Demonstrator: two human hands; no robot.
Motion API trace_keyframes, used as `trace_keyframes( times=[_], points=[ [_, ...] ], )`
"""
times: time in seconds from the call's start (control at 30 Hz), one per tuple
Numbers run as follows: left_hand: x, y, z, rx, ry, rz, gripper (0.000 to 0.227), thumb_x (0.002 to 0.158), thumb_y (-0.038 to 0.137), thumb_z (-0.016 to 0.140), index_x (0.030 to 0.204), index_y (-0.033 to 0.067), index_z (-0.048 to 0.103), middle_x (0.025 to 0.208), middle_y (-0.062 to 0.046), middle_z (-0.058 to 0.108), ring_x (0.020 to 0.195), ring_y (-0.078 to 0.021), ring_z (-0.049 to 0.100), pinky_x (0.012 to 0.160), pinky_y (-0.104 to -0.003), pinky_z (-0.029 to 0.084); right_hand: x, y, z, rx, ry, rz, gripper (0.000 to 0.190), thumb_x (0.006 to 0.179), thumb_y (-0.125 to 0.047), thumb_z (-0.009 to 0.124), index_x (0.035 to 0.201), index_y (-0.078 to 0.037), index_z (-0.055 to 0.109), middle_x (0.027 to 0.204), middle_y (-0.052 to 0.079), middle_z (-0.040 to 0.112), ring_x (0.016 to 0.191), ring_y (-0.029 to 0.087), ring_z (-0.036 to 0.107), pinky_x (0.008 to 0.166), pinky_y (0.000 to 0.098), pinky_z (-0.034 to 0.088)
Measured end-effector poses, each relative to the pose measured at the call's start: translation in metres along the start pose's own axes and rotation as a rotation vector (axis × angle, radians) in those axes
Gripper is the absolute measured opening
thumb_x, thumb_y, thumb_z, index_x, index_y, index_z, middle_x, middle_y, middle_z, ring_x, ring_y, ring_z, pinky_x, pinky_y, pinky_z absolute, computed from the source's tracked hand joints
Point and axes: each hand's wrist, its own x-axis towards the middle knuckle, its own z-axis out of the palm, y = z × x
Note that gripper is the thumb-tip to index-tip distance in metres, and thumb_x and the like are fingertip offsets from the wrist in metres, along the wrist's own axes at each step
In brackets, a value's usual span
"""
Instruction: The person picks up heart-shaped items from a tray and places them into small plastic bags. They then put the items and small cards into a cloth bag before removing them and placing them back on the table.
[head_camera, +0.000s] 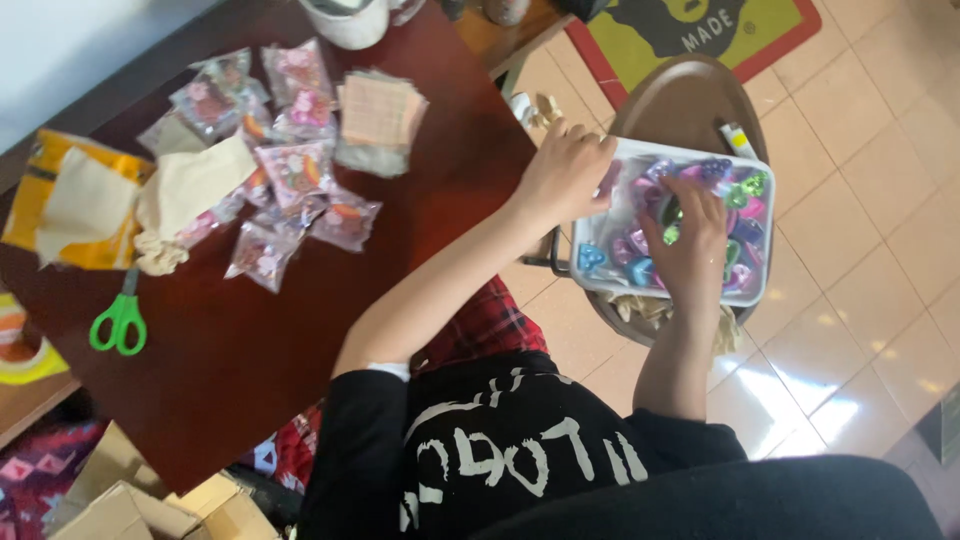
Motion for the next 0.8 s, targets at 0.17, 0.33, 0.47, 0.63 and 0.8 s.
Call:
trace_keyframes(
  times=[0.17, 0.33, 0.47, 0.63, 0.8],
  points=[
    [-0.098, -0.058, -0.078, -0.184, 0.005, -0.032, 0.042, 0.078, 0.034, 0.081, 0.103, 0.0071, 0.062, 0.089, -0.011, 0.070, 0.092, -0.0302, 0.067, 0.085, -0.047, 0.047, 0.016, -0.087, 0.027, 0.188, -0.139, -0.175, 0.049, 0.080, -0.002, 0.082, 0.127, -0.006, 0.067, 0.127, 0.013, 0.068, 0.119, 0.036, 0.060, 0.102, 0.0443, 0.050],
    [-0.214, -0.095, -0.133, -0.016, 0.058, -0.118, 0.041, 0.077, 0.030, 0.079, 0.106, 0.0073, 0.061, 0.094, -0.012, 0.068, 0.097, -0.0309, 0.066, 0.087, -0.044, 0.049, 0.022, -0.165, 0.077, 0.296, -0.294, -0.398, 0.046, 0.079, -0.003, 0.079, 0.122, -0.009, 0.068, 0.124, 0.010, 0.070, 0.117, 0.033, 0.061, 0.099, 0.0433, 0.052],
    [-0.296, -0.101, -0.169, 0.110, 0.098, -0.267, 0.044, 0.076, 0.032, 0.081, 0.108, 0.0065, 0.062, 0.096, -0.013, 0.068, 0.096, -0.0303, 0.065, 0.086, -0.045, 0.048, 0.015, -0.223, 0.109, 0.367, -0.462, -0.613, 0.045, 0.080, -0.004, 0.078, 0.123, -0.010, 0.068, 0.126, 0.009, 0.068, 0.117, 0.033, 0.061, 0.096, 0.0424, 0.054],
    [-0.359, -0.094, -0.192, 0.141, 0.140, -0.516, 0.041, 0.076, 0.028, 0.084, 0.107, 0.0081, 0.064, 0.098, -0.010, 0.070, 0.095, -0.0287, 0.066, 0.081, -0.045, 0.046, 0.001, -0.282, 0.135, 0.386, -0.537, -0.794, 0.055, 0.079, -0.004, 0.079, 0.131, -0.013, 0.063, 0.130, 0.007, 0.064, 0.120, 0.032, 0.061, 0.097, 0.0415, 0.055],
    [-0.379, -0.088, -0.206, 0.070, 0.152, -0.598, 0.063, 0.070, 0.036, 0.088, 0.119, 0.0050, 0.063, 0.095, -0.011, 0.070, 0.091, -0.0287, 0.065, 0.078, -0.046, 0.046, 0.002, -0.315, 0.132, 0.354, -0.656, -0.835, 0.077, 0.071, -0.008, 0.083, 0.140, -0.016, 0.051, 0.134, 0.012, 0.057, 0.120, 0.036, 0.061, 0.091, 0.0433, 0.056]
  ],
)
